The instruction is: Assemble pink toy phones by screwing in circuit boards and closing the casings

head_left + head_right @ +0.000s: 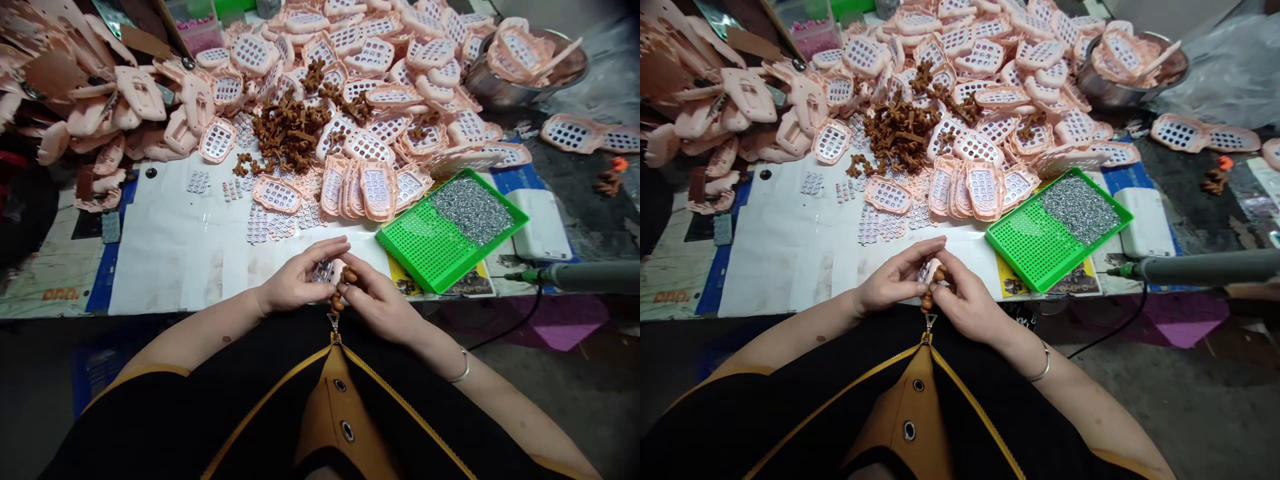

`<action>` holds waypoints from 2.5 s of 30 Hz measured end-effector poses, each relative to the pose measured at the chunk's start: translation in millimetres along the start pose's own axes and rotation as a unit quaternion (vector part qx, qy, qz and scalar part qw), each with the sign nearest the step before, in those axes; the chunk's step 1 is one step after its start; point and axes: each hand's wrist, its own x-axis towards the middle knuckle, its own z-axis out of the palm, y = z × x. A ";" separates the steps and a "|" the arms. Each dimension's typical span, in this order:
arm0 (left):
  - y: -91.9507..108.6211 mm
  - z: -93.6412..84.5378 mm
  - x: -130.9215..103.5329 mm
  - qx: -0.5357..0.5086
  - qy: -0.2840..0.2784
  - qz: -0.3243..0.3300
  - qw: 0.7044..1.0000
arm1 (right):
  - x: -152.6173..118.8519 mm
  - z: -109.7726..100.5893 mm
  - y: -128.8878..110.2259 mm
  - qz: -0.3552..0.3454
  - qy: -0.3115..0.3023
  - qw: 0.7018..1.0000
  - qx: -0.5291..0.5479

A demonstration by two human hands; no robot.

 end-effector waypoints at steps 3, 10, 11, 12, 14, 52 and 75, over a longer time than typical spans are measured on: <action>6.1 -8.4 -5.4 0.050 0.008 0.012 0.999 | 3.3 0.9 -4.2 -0.013 -0.032 0.998 -0.048; 14.0 -22.8 -23.9 -0.011 0.076 -0.049 0.996 | 19.4 10.0 -12.8 -0.014 -0.067 0.998 -0.005; 15.4 -23.8 -26.4 -0.012 0.086 -0.056 0.995 | 21.6 12.0 -14.8 -0.014 -0.082 0.997 -0.003; 17.1 -24.9 -28.9 -0.011 0.094 -0.062 0.994 | 23.7 14.0 -16.8 -0.015 -0.095 0.995 -0.005; 21.0 -27.1 -33.9 -0.011 0.101 -0.072 0.992 | 27.3 18.1 -20.2 -0.017 -0.110 0.994 -0.019; 33.7 -39.0 -29.4 0.078 0.048 -0.045 0.995 | 35.2 13.1 -8.5 0.095 -0.126 0.980 0.117; 50.0 -25.3 -18.6 0.176 0.080 -0.049 0.980 | 35.8 28.2 -35.6 0.111 -0.097 0.989 -0.011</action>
